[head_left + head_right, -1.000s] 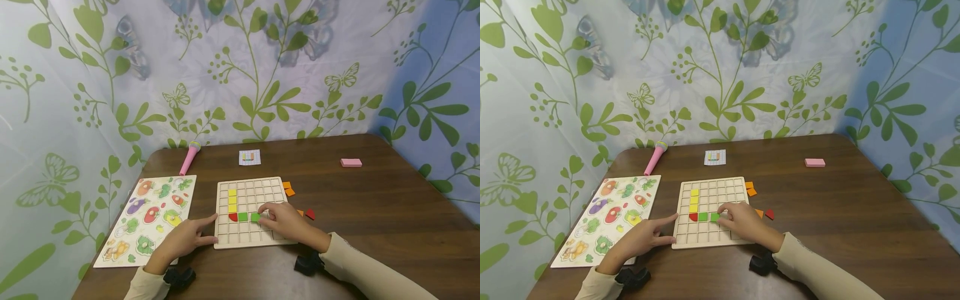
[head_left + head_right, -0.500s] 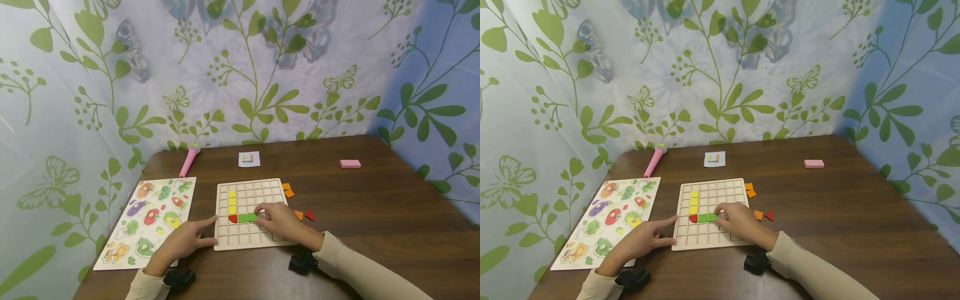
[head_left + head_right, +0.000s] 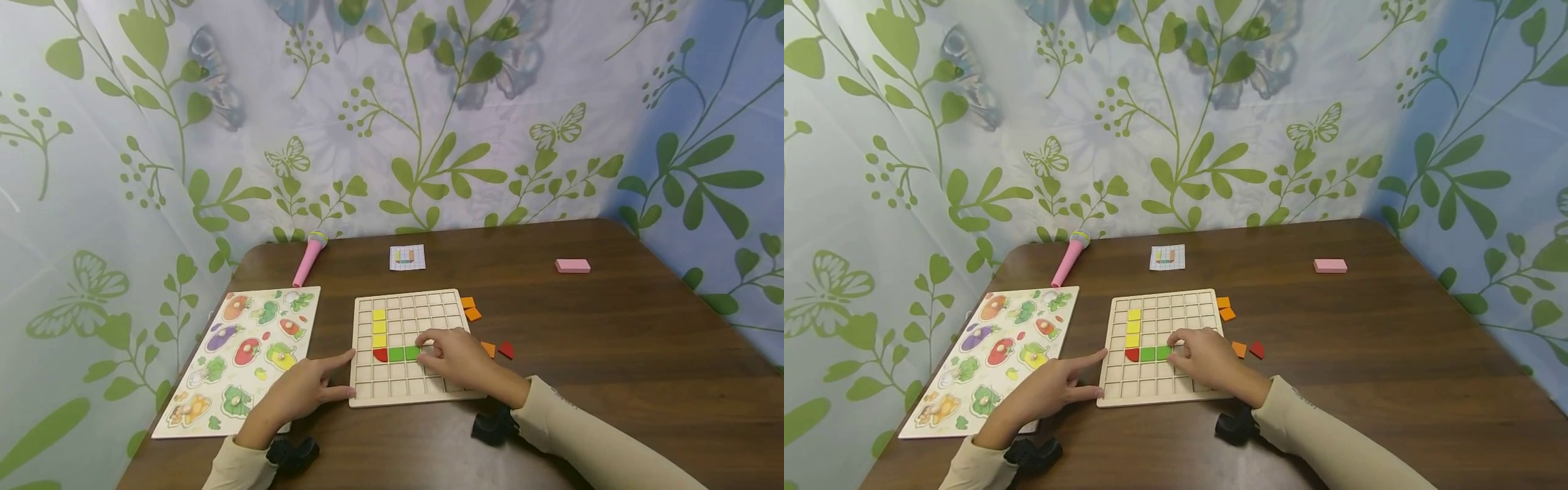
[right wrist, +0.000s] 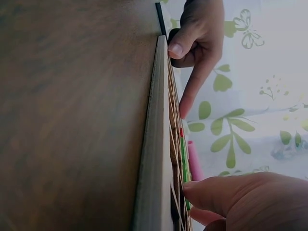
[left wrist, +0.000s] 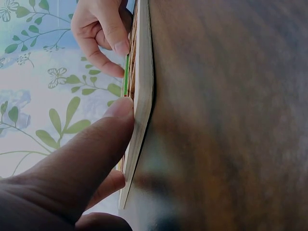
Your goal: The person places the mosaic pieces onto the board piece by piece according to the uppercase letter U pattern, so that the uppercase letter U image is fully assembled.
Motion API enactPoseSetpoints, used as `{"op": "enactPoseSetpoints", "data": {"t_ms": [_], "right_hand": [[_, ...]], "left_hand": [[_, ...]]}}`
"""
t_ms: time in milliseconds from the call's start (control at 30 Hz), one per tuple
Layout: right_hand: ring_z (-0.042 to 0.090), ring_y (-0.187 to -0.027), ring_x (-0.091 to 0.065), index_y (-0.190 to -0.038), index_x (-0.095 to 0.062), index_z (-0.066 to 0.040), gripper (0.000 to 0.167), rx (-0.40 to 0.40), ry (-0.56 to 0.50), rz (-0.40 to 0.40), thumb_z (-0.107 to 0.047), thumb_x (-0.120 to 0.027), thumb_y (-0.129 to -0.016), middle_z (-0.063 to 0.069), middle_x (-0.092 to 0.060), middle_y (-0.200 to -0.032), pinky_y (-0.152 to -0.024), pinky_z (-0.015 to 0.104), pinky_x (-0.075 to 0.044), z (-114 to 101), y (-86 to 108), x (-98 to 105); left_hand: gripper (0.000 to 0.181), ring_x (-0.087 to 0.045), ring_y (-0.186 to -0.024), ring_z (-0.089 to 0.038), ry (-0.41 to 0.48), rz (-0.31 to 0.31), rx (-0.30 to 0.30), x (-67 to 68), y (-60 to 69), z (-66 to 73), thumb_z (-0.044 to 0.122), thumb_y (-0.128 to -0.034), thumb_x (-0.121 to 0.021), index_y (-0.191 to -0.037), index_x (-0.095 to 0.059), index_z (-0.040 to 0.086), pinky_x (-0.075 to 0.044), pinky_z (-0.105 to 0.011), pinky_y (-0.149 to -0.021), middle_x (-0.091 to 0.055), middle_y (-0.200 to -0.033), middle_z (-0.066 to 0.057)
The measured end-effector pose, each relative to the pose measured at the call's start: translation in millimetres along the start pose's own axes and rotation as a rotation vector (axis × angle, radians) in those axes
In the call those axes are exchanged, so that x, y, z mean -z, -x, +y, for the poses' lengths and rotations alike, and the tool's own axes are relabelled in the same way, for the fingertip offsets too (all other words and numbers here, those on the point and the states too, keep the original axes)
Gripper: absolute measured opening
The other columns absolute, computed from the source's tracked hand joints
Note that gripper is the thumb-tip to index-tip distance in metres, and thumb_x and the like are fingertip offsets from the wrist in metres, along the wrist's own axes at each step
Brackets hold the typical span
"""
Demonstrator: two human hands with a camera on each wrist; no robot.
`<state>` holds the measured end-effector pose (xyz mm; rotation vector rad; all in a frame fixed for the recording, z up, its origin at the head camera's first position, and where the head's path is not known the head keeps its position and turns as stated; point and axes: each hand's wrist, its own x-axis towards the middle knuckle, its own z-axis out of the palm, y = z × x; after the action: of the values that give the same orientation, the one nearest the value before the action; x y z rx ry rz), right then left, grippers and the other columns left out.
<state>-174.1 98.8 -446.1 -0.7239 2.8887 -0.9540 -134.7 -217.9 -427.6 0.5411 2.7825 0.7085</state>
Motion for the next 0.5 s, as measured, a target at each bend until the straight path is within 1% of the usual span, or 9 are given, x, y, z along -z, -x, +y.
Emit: {"op": "enactPoseSetpoints", "data": {"t_ms": [200,500], "right_hand": [[0.006,-0.046,-0.026,-0.108,-0.075,-0.023,0.018,0.021,-0.01,0.013,-0.03,-0.077,-0.092,-0.012,-0.036,-0.054,-0.048,0.024,-0.023,0,1.2,0],[0.001,-0.048,-0.024,-0.107,-0.077,-0.021,0.014,0.129,-0.048,0.074,-0.024,-0.076,-0.093,-0.016,-0.032,-0.055,-0.049,0.022,-0.024,11,8.0,2]], "left_hand": [[0.074,-0.032,-0.048,-0.008,0.003,-0.004,0.01,0.0,0.7,-0.1,0.056,-0.0883,-0.074,-0.153,-0.051,0.026,-0.032,-0.026,-0.047,-0.038,-0.056,0.007],[0.075,-0.031,-0.046,-0.007,-0.01,-0.002,0.003,-0.1,1.2,0.2,0.058,-0.0885,-0.072,-0.154,-0.05,0.027,-0.032,-0.026,-0.046,-0.038,-0.055,0.008]]}}
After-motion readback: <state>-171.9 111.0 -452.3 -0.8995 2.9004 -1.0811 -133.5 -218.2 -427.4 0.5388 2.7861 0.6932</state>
